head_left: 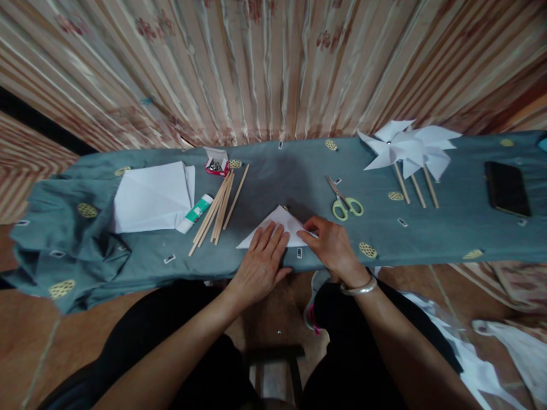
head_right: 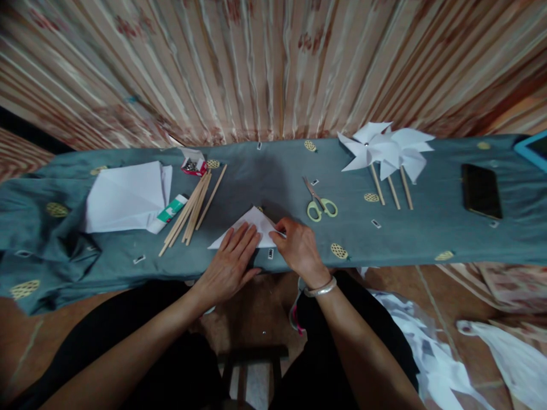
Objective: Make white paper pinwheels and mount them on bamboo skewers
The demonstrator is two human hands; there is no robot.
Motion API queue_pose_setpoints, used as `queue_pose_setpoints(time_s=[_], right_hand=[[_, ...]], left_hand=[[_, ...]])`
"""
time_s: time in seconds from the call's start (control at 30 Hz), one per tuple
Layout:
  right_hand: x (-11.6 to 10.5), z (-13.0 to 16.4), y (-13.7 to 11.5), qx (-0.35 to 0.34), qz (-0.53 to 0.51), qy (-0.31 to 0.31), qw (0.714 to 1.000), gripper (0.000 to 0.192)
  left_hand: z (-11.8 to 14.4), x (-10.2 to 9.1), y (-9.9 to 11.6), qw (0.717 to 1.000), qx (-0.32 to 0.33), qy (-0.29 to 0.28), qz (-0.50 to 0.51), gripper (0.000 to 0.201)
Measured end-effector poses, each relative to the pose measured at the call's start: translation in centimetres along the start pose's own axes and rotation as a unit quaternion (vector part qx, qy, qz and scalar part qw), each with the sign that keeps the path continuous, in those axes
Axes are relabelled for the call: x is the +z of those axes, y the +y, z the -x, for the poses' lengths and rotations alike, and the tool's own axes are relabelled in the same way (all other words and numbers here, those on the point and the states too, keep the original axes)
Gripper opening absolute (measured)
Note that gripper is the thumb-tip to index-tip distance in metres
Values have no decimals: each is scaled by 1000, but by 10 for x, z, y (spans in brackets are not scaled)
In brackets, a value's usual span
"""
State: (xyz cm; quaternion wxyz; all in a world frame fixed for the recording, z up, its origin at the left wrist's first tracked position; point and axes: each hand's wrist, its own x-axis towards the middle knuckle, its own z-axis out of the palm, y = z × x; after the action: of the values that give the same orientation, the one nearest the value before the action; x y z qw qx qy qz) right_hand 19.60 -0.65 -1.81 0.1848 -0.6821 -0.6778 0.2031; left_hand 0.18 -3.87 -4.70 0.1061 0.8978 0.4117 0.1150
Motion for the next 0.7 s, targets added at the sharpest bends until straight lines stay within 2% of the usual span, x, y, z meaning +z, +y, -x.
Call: queue_pose_setpoints(time_s=[0.27, 0.7], right_hand=[[-2, -1, -4, 14, 14, -15, 1000, 10], [1, 3, -6, -11, 47, 4, 999, 11]], left_hand=[[-1, 0, 0, 1000, -2, -4, -27, 71], [-1, 3, 0, 998, 6, -2, -55, 72]])
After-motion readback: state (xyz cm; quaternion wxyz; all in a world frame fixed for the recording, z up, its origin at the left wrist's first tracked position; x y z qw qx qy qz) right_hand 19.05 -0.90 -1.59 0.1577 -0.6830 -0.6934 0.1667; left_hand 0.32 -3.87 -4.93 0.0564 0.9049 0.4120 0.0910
